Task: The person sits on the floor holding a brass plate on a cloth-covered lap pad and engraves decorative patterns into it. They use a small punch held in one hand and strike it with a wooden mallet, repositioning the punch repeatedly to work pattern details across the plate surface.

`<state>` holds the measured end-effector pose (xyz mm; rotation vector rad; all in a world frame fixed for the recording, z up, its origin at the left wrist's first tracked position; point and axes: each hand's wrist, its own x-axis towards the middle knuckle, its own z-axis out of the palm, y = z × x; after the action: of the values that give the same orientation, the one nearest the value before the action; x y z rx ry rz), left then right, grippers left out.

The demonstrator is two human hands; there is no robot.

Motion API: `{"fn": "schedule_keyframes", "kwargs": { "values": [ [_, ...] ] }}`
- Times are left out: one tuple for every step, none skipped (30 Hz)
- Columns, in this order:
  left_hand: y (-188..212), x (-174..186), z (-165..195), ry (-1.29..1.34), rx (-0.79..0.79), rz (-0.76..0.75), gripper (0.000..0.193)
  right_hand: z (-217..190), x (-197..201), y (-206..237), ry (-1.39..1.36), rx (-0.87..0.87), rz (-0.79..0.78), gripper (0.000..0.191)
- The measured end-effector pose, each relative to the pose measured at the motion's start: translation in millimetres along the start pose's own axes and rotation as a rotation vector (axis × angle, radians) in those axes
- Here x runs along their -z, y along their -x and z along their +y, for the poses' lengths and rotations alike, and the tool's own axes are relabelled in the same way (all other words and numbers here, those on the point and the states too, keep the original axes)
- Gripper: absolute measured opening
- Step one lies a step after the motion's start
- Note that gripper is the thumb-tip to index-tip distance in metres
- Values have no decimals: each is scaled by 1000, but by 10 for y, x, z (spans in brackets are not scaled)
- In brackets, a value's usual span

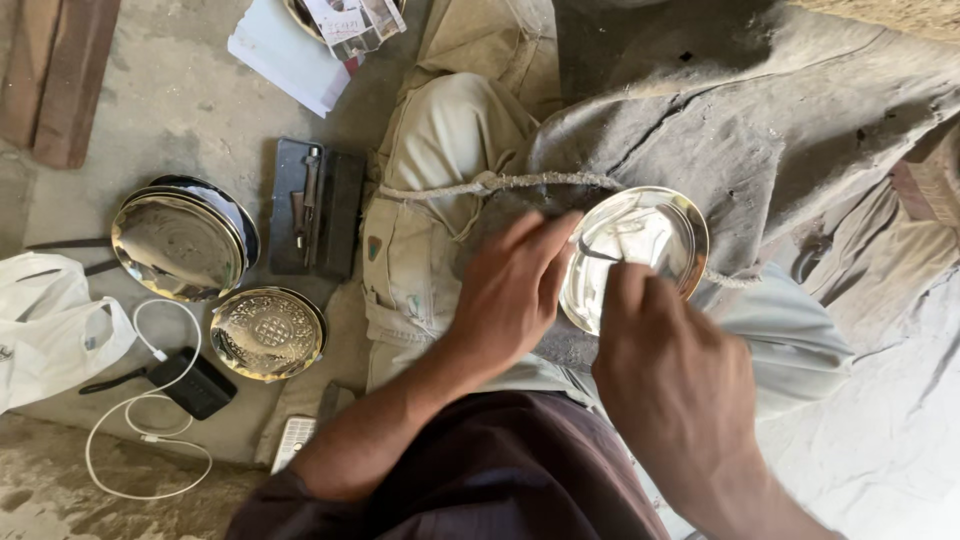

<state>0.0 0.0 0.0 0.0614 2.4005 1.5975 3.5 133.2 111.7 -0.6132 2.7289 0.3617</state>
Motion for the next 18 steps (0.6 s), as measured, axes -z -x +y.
{"fn": "schedule_keyframes", "kwargs": {
  "values": [
    [-116,-47,-88,-21,-97,21,29,-1,-60,53,3,103,108,7],
    [-206,-28,-112,-41,-197,40,28,6,-19,138,9,202,218,8],
    [-339,-46,-148,-62,-298,60,26,57,-23,179,16,301,329,12],
    [-494,-74,-164,-41,-341,65,24,129,-25,196,-10,302,341,11],
    [-627,-107,-163,-19,-381,67,21,211,-18,206,-38,302,349,10],
    [-662,-142,-155,4,-417,63,20,264,-13,220,-70,300,353,10],
    [-616,-157,-152,-7,-424,113,18,288,-9,224,-129,157,275,10],
    [-544,-142,-157,-22,-435,166,17,309,0,204,-186,14,203,15],
    [-434,-118,-164,-37,-441,216,17,322,14,180,-246,-128,127,22],
    [-329,-110,-171,-17,-369,238,16,391,11,106,-273,-191,94,24],
    [-118,-53,-161,0,-301,262,15,405,29,65,-299,-254,65,25],
    [62,-23,-113,18,-232,284,14,405,51,25,-325,-318,35,27],
    [207,-70,-36,35,-130,227,19,406,53,-12,-339,-306,36,27],
    [339,-134,40,52,-26,173,25,396,41,-34,-354,-291,36,28],
    [373,-182,78,69,77,122,31,389,24,-62,-366,-273,39,29],
    [362,-198,82,51,22,190,30,351,-1,-79,-307,-239,29,25],
    [364,-221,101,36,-34,254,29,308,-31,-66,-246,-207,16,22],
    [350,-234,118,21,-93,321,28,278,-61,-55,-184,-174,7,20]
  ]
}}
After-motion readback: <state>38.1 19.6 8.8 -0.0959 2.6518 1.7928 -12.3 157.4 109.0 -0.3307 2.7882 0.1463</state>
